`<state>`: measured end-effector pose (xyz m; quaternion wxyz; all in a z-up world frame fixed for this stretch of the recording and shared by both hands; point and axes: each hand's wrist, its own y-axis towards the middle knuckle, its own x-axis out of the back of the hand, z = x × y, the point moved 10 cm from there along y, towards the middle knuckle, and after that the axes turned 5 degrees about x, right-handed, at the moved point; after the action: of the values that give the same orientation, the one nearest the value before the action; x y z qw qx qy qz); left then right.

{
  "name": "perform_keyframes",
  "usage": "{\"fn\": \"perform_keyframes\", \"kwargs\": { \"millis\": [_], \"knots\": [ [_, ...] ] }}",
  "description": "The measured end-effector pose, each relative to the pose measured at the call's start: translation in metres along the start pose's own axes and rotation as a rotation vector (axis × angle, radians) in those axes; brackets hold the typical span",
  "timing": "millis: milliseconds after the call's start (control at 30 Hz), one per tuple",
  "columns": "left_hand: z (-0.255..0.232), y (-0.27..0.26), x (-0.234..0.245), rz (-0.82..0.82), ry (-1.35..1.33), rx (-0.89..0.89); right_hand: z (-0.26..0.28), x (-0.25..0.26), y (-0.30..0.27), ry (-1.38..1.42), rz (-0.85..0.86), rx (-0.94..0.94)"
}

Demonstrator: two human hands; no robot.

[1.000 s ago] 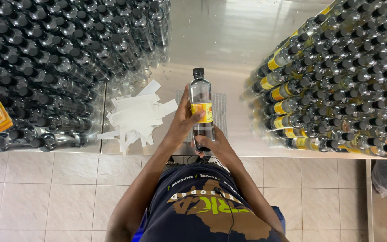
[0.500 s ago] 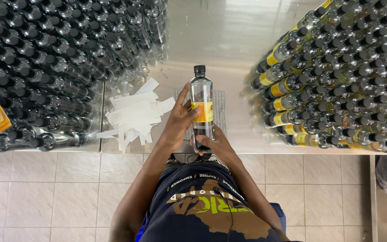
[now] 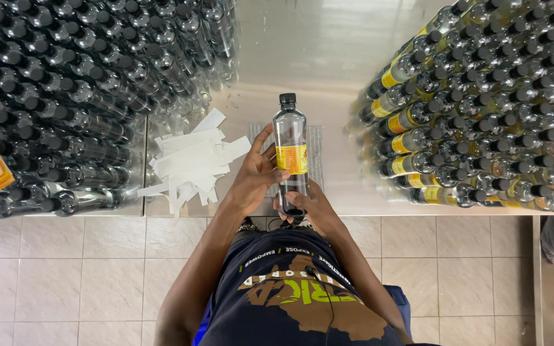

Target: The person manually applies labels to plastic bottles. The person peels a label from a backing, aligns it onto the center of a clear bottle, and presses it down to secure it, repeating this for another bottle.

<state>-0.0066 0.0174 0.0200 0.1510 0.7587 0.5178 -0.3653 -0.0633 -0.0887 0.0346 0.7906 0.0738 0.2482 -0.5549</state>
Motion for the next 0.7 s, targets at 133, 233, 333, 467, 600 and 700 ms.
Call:
{"fn": "perform_keyframes", "kwargs": {
  "millis": [133,233,333,467,600,700],
  "knots": [
    [-0.005,-0.002,-0.003,0.033,0.016,0.009,-0.002,0.001,-0.001,-0.017,0.012,0.000],
    [-0.001,-0.001,0.001,0.066,0.037,0.039,-0.004,0.001,-0.002,-0.026,0.021,0.015],
    [0.016,0.002,0.020,-0.004,0.096,0.130,-0.017,0.025,-0.004,-0.364,-0.084,-0.098],
    [0.046,-0.004,0.047,-0.103,0.232,0.202,-0.050,0.069,0.004,-0.653,-0.172,-0.166],
    [0.070,0.003,0.051,-0.088,0.360,0.174,-0.067,0.067,-0.007,-0.677,-0.124,-0.129],
    [0.079,0.006,0.037,-0.007,0.557,0.096,-0.062,0.072,-0.002,-0.790,-0.179,-0.010]
  ]
}}
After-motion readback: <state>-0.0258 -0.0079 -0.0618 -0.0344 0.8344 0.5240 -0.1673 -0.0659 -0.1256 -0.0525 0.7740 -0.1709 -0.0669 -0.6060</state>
